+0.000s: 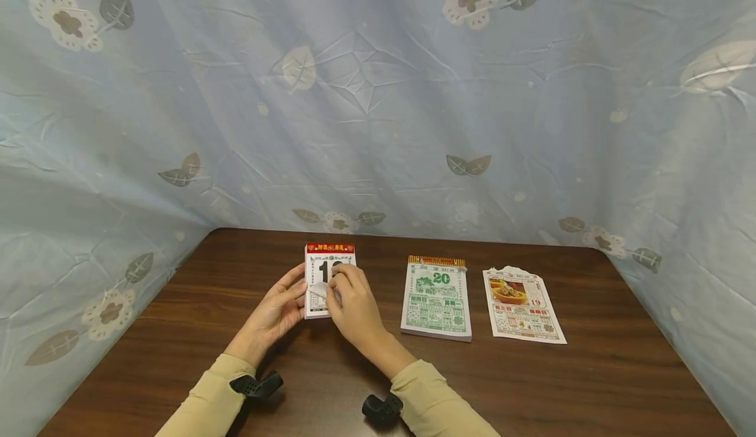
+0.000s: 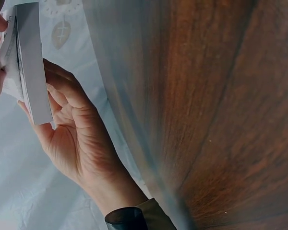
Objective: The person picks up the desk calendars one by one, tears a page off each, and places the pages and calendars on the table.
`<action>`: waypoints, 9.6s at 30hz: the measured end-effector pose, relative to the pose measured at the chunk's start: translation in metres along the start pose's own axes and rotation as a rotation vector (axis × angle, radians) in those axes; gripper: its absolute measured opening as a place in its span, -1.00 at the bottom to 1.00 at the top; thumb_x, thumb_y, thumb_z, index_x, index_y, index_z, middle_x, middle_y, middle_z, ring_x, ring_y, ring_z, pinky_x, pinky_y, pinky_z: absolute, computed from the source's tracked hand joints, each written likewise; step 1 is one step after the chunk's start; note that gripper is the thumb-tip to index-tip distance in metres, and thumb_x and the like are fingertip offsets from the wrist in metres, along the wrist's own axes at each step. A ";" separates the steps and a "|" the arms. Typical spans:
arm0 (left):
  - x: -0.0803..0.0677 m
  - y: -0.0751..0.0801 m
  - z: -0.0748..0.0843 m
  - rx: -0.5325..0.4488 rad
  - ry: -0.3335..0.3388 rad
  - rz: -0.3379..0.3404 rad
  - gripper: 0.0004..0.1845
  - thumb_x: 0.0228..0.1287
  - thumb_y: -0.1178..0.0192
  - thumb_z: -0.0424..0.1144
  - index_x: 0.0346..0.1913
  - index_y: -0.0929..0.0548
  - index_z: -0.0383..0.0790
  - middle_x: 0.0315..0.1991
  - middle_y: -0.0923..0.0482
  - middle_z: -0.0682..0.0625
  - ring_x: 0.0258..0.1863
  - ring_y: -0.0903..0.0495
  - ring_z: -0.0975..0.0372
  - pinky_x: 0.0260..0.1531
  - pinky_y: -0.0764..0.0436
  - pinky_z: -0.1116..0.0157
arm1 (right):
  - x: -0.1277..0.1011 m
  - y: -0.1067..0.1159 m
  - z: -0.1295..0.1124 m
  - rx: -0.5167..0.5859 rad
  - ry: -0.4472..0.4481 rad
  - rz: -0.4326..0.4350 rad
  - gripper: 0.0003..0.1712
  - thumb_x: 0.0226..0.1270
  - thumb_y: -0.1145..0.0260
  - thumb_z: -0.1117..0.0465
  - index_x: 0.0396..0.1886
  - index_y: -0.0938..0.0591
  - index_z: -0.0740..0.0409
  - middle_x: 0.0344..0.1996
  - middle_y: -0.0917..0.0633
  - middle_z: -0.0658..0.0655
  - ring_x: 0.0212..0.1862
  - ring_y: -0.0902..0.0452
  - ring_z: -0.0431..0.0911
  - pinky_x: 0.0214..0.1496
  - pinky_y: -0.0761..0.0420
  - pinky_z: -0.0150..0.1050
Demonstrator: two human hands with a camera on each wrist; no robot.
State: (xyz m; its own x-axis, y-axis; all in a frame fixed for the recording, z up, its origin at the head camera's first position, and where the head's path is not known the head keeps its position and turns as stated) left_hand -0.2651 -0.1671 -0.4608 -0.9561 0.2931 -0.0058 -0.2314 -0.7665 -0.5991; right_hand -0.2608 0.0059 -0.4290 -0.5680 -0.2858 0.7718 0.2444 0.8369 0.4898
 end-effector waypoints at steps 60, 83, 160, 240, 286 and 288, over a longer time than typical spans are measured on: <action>0.002 0.001 0.001 -0.085 -0.026 0.017 -0.48 0.48 0.23 -0.54 0.38 -0.17 -0.07 0.07 -0.58 0.01 -0.04 -0.67 0.18 -0.03 -0.65 0.18 | 0.000 0.004 0.032 0.544 -0.772 0.201 -0.87 0.31 -0.25 0.37 -0.26 -0.59 0.42 -0.02 -0.66 0.32 -0.06 -0.57 -0.11 -0.10 -0.50 -0.50; 0.002 0.002 0.000 -0.107 -0.038 0.025 -0.53 0.48 0.21 -0.54 0.28 -0.31 -0.01 0.00 -0.64 0.02 -0.05 -0.68 0.18 -0.04 -0.65 0.17 | -0.001 0.002 0.035 0.593 -0.833 0.232 -0.84 0.29 -0.28 0.34 -0.26 -0.60 0.43 -0.02 -0.68 0.31 -0.04 -0.59 -0.15 -0.10 -0.53 -0.54; 0.001 0.009 0.000 -0.139 -0.073 0.023 -0.56 0.49 0.23 -0.53 0.23 -0.39 -0.02 0.00 -0.63 -0.02 -0.07 -0.68 0.18 -0.08 -0.68 0.19 | -0.006 -0.002 0.036 0.716 -0.910 0.294 -0.93 0.34 -0.18 0.34 -0.34 -0.47 0.23 -0.56 -0.43 -0.04 -0.43 -0.30 -0.23 -0.41 -0.32 -0.42; 0.006 0.013 0.002 -0.144 -0.076 0.105 -0.58 0.49 0.19 -0.51 0.22 -0.41 0.00 0.01 -0.62 0.00 -0.09 -0.67 0.18 -0.12 -0.68 0.22 | -0.002 -0.002 0.031 0.908 -0.887 0.422 -0.83 0.52 0.10 0.29 -0.07 -0.31 0.33 -0.21 -0.51 0.16 -0.21 -0.59 -0.17 -0.16 -0.63 -0.33; 0.005 0.013 0.002 -0.158 -0.121 0.108 -0.56 0.49 0.19 -0.51 0.21 -0.45 0.03 -0.01 -0.64 0.01 -0.09 -0.67 0.19 -0.11 -0.67 0.24 | -0.004 -0.004 0.035 0.909 -0.918 0.448 -0.83 0.55 0.13 0.31 -0.02 -0.30 0.33 -0.13 -0.57 0.26 -0.22 -0.62 -0.17 -0.16 -0.63 -0.31; 0.005 0.013 0.002 -0.155 -0.119 0.110 -0.56 0.49 0.18 -0.51 0.20 -0.45 0.03 -0.01 -0.64 0.01 -0.09 -0.67 0.19 -0.10 -0.67 0.24 | -0.004 -0.004 0.035 0.912 -0.917 0.451 -0.82 0.55 0.14 0.31 -0.01 -0.29 0.33 -0.12 -0.57 0.27 -0.21 -0.63 -0.16 -0.16 -0.63 -0.31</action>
State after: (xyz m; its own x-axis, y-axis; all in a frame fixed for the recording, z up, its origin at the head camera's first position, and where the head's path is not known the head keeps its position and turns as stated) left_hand -0.2731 -0.1772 -0.4670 -0.9907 0.1359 0.0113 -0.1029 -0.6905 -0.7160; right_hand -0.2867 0.0199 -0.4483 -0.9767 0.2013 0.0737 0.1487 0.8838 -0.4436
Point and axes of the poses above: each hand's wrist, its own x-axis towards the middle knuckle, its own y-axis out of the back of the hand, z = x × y, the point moved 3 cm from there along x, towards the middle knuckle
